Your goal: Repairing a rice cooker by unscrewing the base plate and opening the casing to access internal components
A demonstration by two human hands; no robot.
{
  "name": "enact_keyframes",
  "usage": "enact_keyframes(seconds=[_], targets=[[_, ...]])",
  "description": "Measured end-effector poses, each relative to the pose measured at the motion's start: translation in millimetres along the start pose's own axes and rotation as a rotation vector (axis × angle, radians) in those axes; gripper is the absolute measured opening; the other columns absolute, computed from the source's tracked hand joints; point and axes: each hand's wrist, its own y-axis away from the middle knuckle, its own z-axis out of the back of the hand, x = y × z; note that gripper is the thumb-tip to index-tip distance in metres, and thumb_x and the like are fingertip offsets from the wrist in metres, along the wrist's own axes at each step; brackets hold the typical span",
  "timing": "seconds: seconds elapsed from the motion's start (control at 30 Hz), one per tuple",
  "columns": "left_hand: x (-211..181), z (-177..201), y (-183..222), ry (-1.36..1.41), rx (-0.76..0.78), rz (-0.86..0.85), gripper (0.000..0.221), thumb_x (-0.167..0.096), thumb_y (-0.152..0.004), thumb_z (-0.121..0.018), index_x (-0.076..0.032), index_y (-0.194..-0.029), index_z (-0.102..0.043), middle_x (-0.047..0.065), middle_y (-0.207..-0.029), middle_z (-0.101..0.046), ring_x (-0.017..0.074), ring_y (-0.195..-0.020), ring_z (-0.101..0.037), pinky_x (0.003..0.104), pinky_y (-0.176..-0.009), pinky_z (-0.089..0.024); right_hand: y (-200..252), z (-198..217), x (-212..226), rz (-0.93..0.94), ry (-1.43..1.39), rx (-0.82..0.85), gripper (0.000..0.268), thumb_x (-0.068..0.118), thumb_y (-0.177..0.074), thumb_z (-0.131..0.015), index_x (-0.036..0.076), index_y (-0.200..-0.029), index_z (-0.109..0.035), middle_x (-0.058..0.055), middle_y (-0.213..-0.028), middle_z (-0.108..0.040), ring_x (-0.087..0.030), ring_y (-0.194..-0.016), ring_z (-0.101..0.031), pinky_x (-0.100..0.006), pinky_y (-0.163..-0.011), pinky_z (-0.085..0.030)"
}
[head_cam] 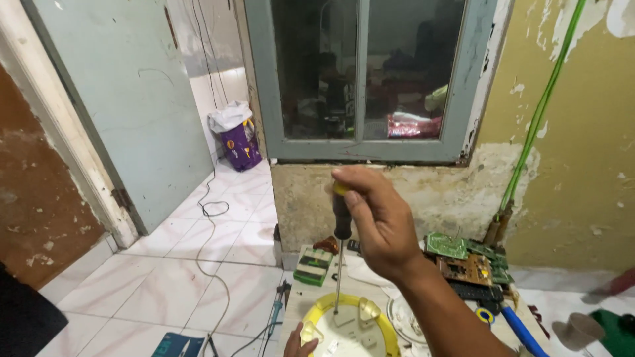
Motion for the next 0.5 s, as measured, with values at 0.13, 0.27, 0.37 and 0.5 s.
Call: enact_keyframes(seconds=[0.13,0.27,0.37,0.5], targets=[[-55.5,28.7,6.7,-0.018,-0.094,-0.118,0.046,-0.059,-0.084,-0.066,-0.03,-0.117,-0.076,0.004,-0.157,-0.052,0.0305,-0.15,-0.041,0.046,-0.116,-0.039,-2.3,0.8,-3.1,0.116,0.28,-0.127,0.026,0.016,-0.087,-0.084,0.005,-0.107,-0.072,-0.008,-0.095,-0.053,-0.014,-0.072,-0.063,-0.025,-0.064,-0.065],[-41.5,19.7,5.6,-0.011,-0.085,-0.105,0.047,-0.062,-0.084,-0.063,-0.03,-0.115,-0.078,0.005,-0.156,-0.052,0.0316,-0.15,-0.04,0.047,-0.116,-0.039,-4.4,-0.7,-1.9,0.204,0.306,-0.097,0.023,0.019,-0.093,-0.077,0.005,-0.11,-0.072,-0.01,-0.099,-0.054,-0.018,-0.083,-0.059,-0.027,-0.071,-0.061],[-53.6,20.5,9.3,-0.009,-0.159,-0.095,0.039,-0.055,-0.083,-0.069,-0.027,-0.109,-0.079,0.004,-0.153,-0.057,0.0297,-0.148,-0.044,0.045,-0.116,-0.041,-2.1,2.0,5.9,-0.077,-0.082,0.019,0.027,0.007,-0.102,-0.049,-0.001,-0.126,-0.061,-0.017,-0.128,-0.066,-0.027,-0.119,-0.069,-0.034,-0.103,-0.057],[-44.8,26.0,7.1,0.062,-0.145,-0.207,0.053,-0.064,-0.084,-0.063,-0.027,-0.12,-0.074,0.008,-0.156,-0.052,0.0356,-0.148,-0.043,0.049,-0.113,-0.042,-2.6,3.1,-2.8,0.168,0.232,-0.123,0.018,0.012,-0.09,-0.081,0.006,-0.104,-0.073,-0.012,-0.098,-0.067,-0.018,-0.085,-0.065,-0.026,-0.071,-0.062]])
